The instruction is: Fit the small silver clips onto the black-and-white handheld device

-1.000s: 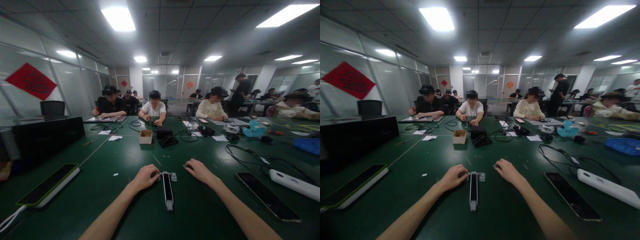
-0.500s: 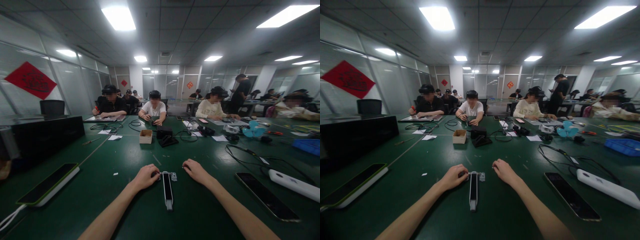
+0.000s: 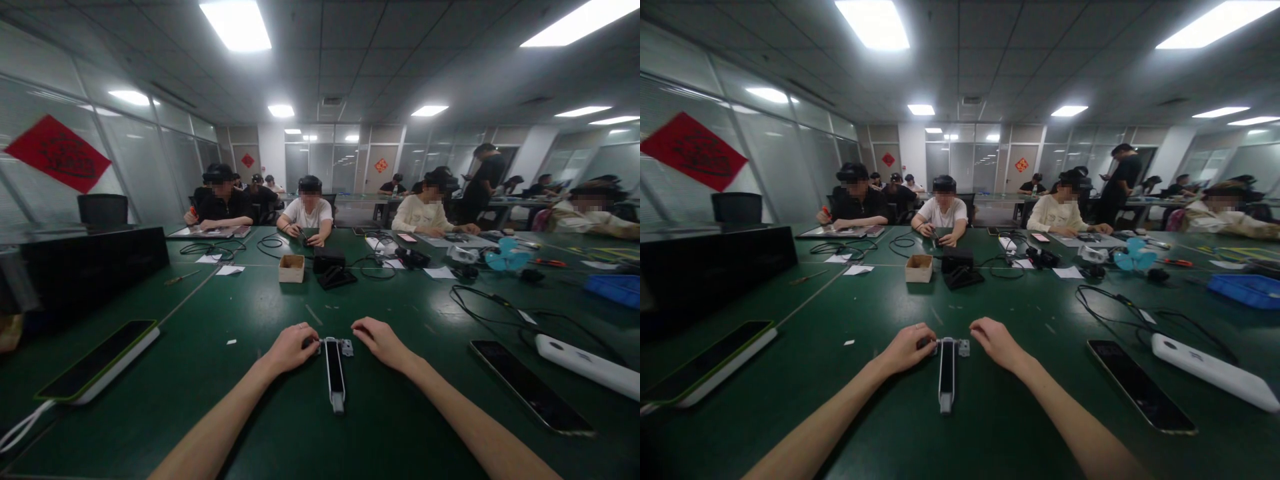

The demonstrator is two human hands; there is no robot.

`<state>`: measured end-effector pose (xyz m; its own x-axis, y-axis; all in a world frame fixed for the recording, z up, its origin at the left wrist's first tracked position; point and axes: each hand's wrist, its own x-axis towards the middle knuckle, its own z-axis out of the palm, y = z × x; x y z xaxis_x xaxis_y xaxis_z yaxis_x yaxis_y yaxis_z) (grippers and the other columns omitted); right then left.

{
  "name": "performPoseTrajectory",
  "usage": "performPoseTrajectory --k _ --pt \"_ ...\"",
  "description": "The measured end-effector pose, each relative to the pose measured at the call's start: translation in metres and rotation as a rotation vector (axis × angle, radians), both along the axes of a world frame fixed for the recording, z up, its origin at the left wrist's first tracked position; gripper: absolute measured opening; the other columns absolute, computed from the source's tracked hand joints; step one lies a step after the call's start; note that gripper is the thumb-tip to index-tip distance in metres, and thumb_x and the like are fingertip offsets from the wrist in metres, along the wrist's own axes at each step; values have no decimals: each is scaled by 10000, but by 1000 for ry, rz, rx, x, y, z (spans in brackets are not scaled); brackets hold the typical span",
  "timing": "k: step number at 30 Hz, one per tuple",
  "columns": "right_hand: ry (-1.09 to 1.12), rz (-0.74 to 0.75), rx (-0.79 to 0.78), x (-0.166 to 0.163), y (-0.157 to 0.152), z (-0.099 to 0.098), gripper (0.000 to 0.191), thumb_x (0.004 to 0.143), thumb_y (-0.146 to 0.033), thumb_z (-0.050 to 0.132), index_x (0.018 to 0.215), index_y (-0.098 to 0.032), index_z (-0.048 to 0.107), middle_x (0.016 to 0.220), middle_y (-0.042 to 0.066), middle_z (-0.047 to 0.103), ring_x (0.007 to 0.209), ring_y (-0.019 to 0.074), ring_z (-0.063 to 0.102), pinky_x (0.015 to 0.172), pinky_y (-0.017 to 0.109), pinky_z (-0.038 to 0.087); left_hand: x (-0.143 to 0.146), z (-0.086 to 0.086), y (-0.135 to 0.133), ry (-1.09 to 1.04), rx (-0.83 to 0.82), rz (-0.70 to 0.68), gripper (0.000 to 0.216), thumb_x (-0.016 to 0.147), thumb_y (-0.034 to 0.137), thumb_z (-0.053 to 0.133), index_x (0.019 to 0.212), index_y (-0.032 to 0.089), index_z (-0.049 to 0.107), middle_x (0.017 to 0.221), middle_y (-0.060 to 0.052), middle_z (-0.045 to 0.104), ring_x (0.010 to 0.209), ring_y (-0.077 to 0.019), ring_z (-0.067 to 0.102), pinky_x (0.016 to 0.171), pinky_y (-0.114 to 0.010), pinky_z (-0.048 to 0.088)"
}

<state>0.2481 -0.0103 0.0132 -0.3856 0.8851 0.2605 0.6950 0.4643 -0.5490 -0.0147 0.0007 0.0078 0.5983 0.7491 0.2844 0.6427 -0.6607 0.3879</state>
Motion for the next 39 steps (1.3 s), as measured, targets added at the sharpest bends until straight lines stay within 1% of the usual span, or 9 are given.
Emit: performPoseTrajectory --k 4,8,14,18,23,28,32,39 --pt "36 59 -71 -15 -9 0 233 883 -281 492 1068 -182 592 964 41 622 819 153 579 716 273 480 1 1 0 10 9 2 157 871 284 508 891 185 627 861 -23 603 764 -142 567 664 -236 418" --pt "24 60 -111 -17 -12 1 190 874 -273 513 1018 -193 608 950 27 620 806 149 571 706 271 479 2 1 -1 3 7 -2 162 869 283 503 888 183 629 866 -26 605 760 -143 568 662 -239 422" --pt "6 30 -74 -16 -13 2 149 866 -283 541 966 -204 619 968 29 609 864 164 546 752 293 463 2 1 -1 -12 -3 -6 158 868 278 500 877 183 626 863 -28 606 757 -145 564 661 -244 425" --pt "15 23 -79 -18 -12 -1 153 868 -297 537 957 -207 624 935 23 612 827 158 540 731 288 450 1 -1 0 -19 1 -7 144 861 266 509 876 182 625 857 -27 607 761 -144 564 670 -239 425" --pt "5 15 -76 -19 -10 -4 169 867 -313 533 948 -205 635 920 28 615 839 167 538 740 293 438 1 0 0 -6 7 4 126 846 244 515 850 173 619 843 -26 604 752 -144 561 656 -235 421" --pt "7 -1 -101 -20 -11 -1 180 874 -330 517 947 -211 630 918 26 603 829 165 536 720 293 441 1 4 -2 14 -29 25 146 856 270 506 843 172 614 834 -23 598 751 -143 555 656 -235 422" --pt "8 -8 -96 -21 -13 0 176 879 -324 508 938 -209 627 885 22 587 796 156 532 705 290 441 1 3 -2 16 -20 17 138 851 259 507 831 171 611 825 -22 594 740 -139 550 652 -235 417" --pt "15 19 -59 -21 -10 -6 221 911 -337 456 948 -205 629 904 32 592 840 165 528 760 306 437 1 0 -1 16 -28 24 126 850 248 506 850 174 609 840 -22 592 738 -136 550 664 -239 422"
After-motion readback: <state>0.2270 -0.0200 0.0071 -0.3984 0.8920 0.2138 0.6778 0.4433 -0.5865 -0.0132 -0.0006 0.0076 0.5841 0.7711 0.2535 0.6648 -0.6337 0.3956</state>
